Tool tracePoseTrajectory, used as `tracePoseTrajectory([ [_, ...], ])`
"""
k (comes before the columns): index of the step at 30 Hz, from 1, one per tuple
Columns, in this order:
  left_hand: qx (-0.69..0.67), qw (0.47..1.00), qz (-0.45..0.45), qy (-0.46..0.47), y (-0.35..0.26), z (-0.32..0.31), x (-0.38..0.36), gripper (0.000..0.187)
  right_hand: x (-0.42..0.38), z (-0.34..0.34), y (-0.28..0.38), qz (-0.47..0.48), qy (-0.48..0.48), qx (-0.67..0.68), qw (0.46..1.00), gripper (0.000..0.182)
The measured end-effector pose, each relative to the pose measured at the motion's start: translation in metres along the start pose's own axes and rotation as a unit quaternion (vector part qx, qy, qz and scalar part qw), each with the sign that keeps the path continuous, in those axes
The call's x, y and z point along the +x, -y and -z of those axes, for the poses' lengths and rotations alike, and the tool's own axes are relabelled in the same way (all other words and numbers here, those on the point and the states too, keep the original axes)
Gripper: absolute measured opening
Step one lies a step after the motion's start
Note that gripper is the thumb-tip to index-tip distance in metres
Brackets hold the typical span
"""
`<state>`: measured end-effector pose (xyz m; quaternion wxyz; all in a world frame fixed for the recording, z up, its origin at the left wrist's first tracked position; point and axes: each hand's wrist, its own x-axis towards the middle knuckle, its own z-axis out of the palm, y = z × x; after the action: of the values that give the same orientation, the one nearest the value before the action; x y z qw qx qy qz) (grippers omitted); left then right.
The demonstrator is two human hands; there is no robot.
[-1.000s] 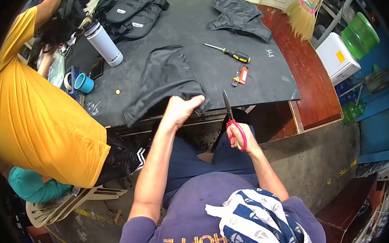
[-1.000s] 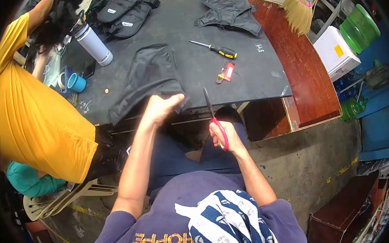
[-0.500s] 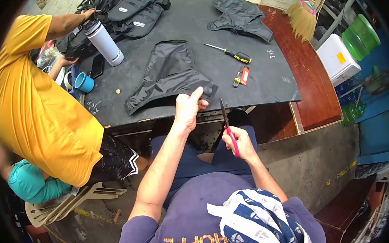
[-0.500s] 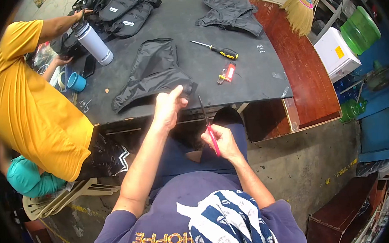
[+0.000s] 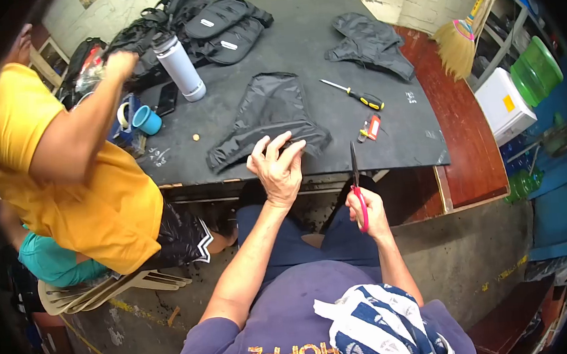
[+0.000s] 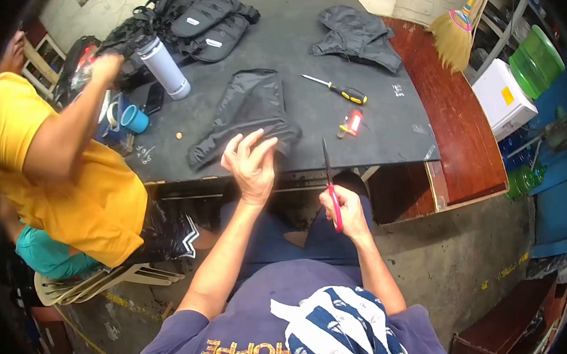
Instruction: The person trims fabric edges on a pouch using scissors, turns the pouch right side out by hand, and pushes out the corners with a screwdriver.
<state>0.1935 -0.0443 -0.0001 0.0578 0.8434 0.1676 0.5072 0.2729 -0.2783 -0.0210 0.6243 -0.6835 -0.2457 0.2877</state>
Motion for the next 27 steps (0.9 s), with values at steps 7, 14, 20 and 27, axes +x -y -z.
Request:
tracePoseTrajectory([
  [7, -0.203, 0.911, 0.231, -0.274, 0.048, 0.02, 0.128, 0.016, -0.01, 0.01, -0.018, -0.013, -0.018, 0.015, 1.0, 0.031],
  [14, -0.322, 0.944, 0.066, -0.006, 0.035, 0.131, 0.203, 0.013, -0.011, 0.012, -0.004, -0.034, 0.013, 0.029, 0.999, 0.038],
  [20, -0.454, 0.759, 0.095, 0.457, 0.027, 0.093, 0.173, 0.014, 0.0, -0.006, -0.012, 0.028, 0.114, 0.081, 0.99, 0.045],
  [27, -0.566, 0.642, 0.189, 0.481, 0.026, 0.043, 0.132, 0.017, 0.019, -0.03, -0.004, 0.063, 0.137, 0.073, 0.986, 0.061],
])
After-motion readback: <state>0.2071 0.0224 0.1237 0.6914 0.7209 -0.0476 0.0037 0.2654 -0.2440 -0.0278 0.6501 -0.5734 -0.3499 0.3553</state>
